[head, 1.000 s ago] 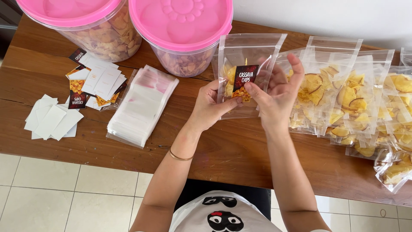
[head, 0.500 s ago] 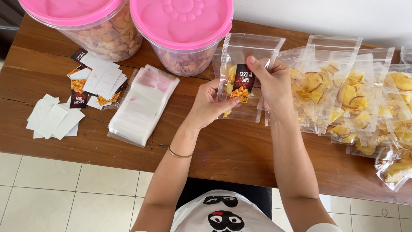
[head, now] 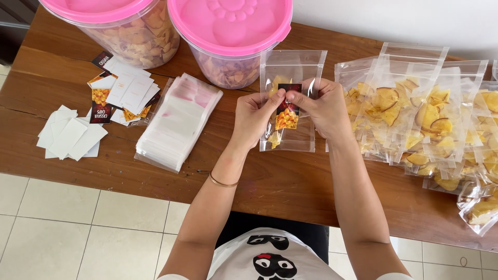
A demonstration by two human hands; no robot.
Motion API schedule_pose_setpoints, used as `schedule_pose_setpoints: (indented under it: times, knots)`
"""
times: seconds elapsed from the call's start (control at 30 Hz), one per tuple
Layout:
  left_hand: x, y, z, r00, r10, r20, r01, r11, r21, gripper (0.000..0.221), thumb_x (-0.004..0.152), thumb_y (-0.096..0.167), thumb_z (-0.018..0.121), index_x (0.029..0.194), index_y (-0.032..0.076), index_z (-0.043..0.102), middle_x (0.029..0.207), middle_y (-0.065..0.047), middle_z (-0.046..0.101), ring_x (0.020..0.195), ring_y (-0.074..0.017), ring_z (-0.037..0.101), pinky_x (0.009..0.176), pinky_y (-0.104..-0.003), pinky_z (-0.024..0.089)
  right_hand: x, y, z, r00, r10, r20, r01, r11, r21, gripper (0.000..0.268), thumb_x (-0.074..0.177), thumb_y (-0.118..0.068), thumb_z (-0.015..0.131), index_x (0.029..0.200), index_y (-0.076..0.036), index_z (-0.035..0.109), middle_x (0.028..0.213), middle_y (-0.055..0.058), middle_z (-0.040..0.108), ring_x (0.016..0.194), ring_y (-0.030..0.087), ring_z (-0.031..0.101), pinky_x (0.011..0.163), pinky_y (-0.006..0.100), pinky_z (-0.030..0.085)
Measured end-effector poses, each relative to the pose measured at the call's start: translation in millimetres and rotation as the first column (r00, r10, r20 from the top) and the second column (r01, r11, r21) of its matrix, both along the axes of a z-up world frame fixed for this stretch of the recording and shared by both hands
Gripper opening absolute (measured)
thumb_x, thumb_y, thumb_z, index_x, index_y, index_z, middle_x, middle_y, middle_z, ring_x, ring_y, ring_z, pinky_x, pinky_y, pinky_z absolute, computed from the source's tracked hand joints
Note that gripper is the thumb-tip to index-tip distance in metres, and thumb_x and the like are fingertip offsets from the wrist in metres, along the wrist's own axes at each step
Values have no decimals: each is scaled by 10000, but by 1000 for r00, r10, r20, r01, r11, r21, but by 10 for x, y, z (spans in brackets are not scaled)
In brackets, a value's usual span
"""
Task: The person picks up adhesive labels and attaches them to clear plastic bags containing yellow chips, then stacks the bags on a wooden table.
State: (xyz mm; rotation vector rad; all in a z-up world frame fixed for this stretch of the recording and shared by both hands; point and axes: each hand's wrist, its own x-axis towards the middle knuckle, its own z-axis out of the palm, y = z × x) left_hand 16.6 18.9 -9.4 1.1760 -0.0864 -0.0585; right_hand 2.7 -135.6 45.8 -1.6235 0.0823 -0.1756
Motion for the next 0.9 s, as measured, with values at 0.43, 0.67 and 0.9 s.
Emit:
schedule_pose_setpoints:
  times: [0.43,0.67,0.9]
  knots:
    - [27,46,23,999,-8,47,4,996,92,252,932,328,790,825,101,811,422,79,417,497,48,393,496,-120,285,-204,-25,277,972,216,-94,-222,973,-56,581,576,-40,1003,1088,-17,728,921,92,743,819,125,717,763,270,643]
    - [-44,52,168,996,31,81,-44,984,170,229,922,320,798,792,132,807,423,78,424,516,40,384,519,-129,293,-257,-97,196,943,295,-155,-306,950,-54,672,589,27,979,1177,6,654,932,90,663,835,179,665,770,317,640]
    - [-175,63,394,999,51,-12,-50,994,93,162,883,256,832,871,96,812,515,18,612,616,31,552,570,-134,493,-233,210,40,991,130,-45,-131,991,-38,690,628,-46,1019,1208,-17,646,952,93,698,837,161,695,758,277,646]
